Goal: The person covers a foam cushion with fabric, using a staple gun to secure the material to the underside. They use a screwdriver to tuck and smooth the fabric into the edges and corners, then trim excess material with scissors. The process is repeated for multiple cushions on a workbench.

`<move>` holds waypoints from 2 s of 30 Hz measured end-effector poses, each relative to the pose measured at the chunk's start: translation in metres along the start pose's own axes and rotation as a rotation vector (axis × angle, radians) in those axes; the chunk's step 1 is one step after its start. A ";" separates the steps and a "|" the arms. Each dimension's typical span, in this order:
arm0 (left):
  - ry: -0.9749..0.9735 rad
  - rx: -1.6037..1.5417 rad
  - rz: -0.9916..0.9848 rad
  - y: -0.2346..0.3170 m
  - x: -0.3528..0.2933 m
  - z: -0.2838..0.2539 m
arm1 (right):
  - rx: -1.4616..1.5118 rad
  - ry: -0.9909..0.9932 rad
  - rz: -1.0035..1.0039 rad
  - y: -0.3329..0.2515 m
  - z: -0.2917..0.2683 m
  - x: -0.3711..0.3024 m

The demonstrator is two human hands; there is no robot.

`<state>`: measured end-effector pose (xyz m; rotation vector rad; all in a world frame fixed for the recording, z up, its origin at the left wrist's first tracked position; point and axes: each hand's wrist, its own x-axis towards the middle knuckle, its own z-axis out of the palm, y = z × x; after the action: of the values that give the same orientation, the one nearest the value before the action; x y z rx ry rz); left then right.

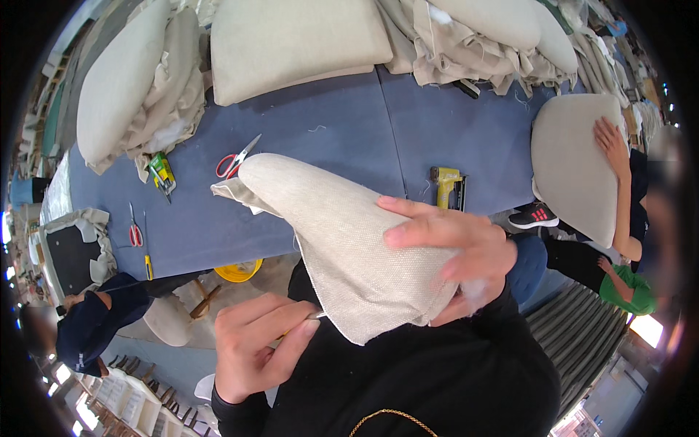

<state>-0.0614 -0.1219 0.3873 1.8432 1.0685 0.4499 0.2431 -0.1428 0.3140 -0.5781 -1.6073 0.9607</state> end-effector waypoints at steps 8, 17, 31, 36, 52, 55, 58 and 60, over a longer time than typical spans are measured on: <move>0.002 -0.044 -0.062 -0.021 -0.011 -0.006 | 0.163 0.146 0.115 0.000 0.003 -0.003; -0.011 -0.083 0.138 -0.056 0.007 -0.006 | 0.202 0.113 0.081 0.003 0.005 0.000; -0.021 -0.011 0.151 -0.039 -0.004 -0.003 | 0.136 0.166 0.146 -0.011 0.013 -0.007; 0.008 0.027 0.068 -0.018 -0.012 0.006 | 0.093 0.153 0.173 -0.015 0.020 -0.010; -0.013 0.136 0.108 -0.011 -0.030 -0.019 | -0.209 0.025 0.208 -0.029 0.035 0.012; -0.052 0.186 0.120 -0.003 -0.022 -0.025 | -0.133 0.078 0.201 -0.027 0.039 0.011; -0.048 0.196 0.162 0.014 -0.010 -0.018 | -0.210 0.129 0.187 -0.039 0.027 0.005; -0.054 0.156 0.157 0.004 -0.009 -0.021 | -0.182 0.124 0.183 -0.040 0.026 0.009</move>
<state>-0.0782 -0.1185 0.4025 2.0756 0.9486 0.4149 0.2207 -0.1649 0.3512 -0.9059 -1.5585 0.8981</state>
